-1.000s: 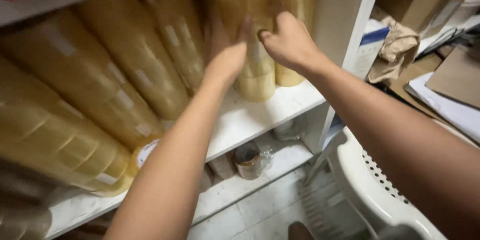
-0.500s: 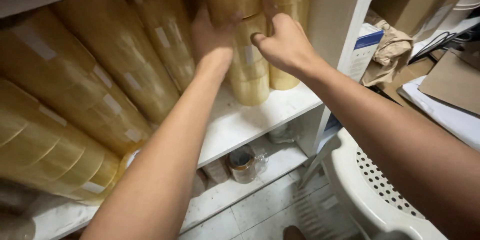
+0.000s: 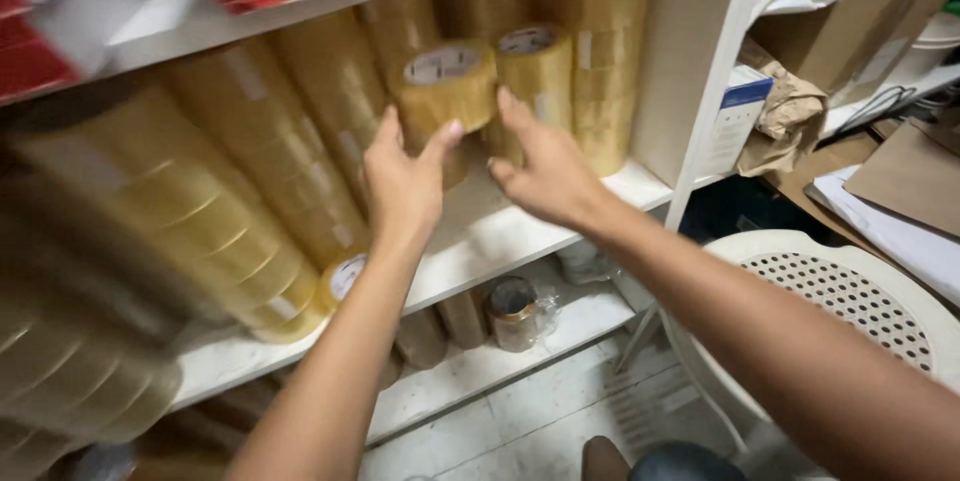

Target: The person repeatedly picks up, rotates, and repositions yellow tape rolls on a white shelf, aligning them in rows. The person handles the rolls one at a time, occasionally moving them between shelves and adjusting their orientation.

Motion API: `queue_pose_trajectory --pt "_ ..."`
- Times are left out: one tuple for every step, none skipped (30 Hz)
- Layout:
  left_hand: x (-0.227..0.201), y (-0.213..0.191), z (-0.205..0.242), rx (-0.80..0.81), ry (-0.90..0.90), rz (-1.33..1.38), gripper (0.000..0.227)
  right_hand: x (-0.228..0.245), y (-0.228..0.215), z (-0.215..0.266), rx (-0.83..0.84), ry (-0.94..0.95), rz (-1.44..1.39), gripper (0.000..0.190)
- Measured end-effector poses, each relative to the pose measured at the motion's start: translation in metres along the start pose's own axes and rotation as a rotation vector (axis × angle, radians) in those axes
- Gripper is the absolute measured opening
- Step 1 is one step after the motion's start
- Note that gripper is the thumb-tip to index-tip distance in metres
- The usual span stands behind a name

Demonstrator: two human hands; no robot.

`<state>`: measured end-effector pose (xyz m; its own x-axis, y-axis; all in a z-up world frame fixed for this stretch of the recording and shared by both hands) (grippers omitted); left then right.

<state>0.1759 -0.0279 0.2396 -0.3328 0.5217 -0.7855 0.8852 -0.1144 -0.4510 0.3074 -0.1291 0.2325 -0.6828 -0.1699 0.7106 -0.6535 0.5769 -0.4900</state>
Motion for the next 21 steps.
queue_pose_trajectory --pt "0.005 -0.010 0.011 -0.011 -0.005 -0.002 0.089 0.000 0.011 0.005 0.009 -0.007 -0.003 0.078" --pt "0.009 -0.018 0.021 -0.005 0.038 0.016 0.084 -0.001 0.024 0.010 0.038 -0.023 -0.058 0.082" --pt "0.012 -0.025 0.031 0.004 0.087 0.035 0.078 -0.002 0.034 0.015 0.062 -0.039 -0.111 0.087" --pt "0.019 -0.035 0.038 -0.003 0.086 0.035 0.078 0.000 0.044 0.020 0.066 -0.046 -0.111 0.087" --pt "0.031 -0.043 0.048 0.016 0.012 -0.030 0.080 0.000 0.056 0.028 0.096 -0.024 -0.129 0.087" --pt "0.042 -0.050 0.057 0.037 -0.063 -0.095 0.082 0.000 0.068 0.036 0.125 -0.002 -0.147 0.087" --pt "0.055 -0.053 0.062 0.032 -0.065 -0.094 0.082 0.009 0.074 0.044 0.129 -0.005 -0.147 0.087" --pt "0.070 -0.055 0.066 0.033 -0.111 -0.103 0.082 0.015 0.082 0.053 0.166 0.062 -0.156 0.087" --pt "0.084 -0.057 0.069 0.032 -0.155 -0.110 0.082 0.020 0.090 0.060 0.203 0.126 -0.164 0.087" --pt "0.088 -0.064 0.074 0.024 -0.155 -0.109 0.082 0.022 0.096 0.062 0.206 0.119 -0.162 0.087" --pt "0.095 -0.069 0.080 0.050 -0.227 -0.159 0.082 0.020 0.105 0.065 0.224 0.163 -0.189 0.086" --pt "0.103 -0.073 0.086 0.075 -0.300 -0.208 0.083 0.018 0.113 0.068 0.241 0.208 -0.216 0.085" --pt "0.111 -0.074 0.090 0.073 -0.305 -0.207 0.083 0.020 0.117 0.072 0.247 0.209 -0.215 0.085" --pt "0.118 -0.075 0.093 0.058 -0.305 -0.171 0.084 0.021 0.122 0.075 0.260 0.215 -0.223 0.084" --pt "0.127 -0.075 0.096 0.040 -0.305 -0.133 0.086 0.022 0.127 0.078 0.274 0.221 -0.229 0.084" --pt "0.136 -0.075 0.098 0.037 -0.311 -0.131 0.086 0.018 0.134 0.079 0.281 0.221 -0.227 0.084" --pt "0.146 -0.075 0.099 0.041 -0.321 -0.150 0.086 0.013 0.141 0.080 0.292 0.249 -0.232 0.085" --pt "0.156 -0.075 0.099 0.045 -0.331 -0.168 0.085 0.009 0.148 0.081 0.302 0.276 -0.237 0.086" --pt "0.162 -0.074 0.098 0.044 -0.342 -0.169 0.085 0.005 0.153 0.081 0.311 0.280 -0.238 0.086" --pt "0.168 -0.074 0.097 0.036 -0.326 -0.195 0.085 0.001 0.158 0.082 0.310 0.275 -0.240 0.085" --pt "0.173 -0.074 0.095 0.025 -0.307 -0.221 0.084 -0.002 0.162 0.081 0.308 0.267 -0.244 0.085"
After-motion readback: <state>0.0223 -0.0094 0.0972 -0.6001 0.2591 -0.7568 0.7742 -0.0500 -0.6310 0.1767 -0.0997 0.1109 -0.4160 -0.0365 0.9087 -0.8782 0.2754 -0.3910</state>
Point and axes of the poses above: each hand's wrist, its own z-axis away from the middle knuckle, its own y-axis out of the palm, x = y × z, the point moved 4 cm from there along -z, towards the middle knuckle, and after that the axes turned 14 degrees about -z, right-handed, at the moved point
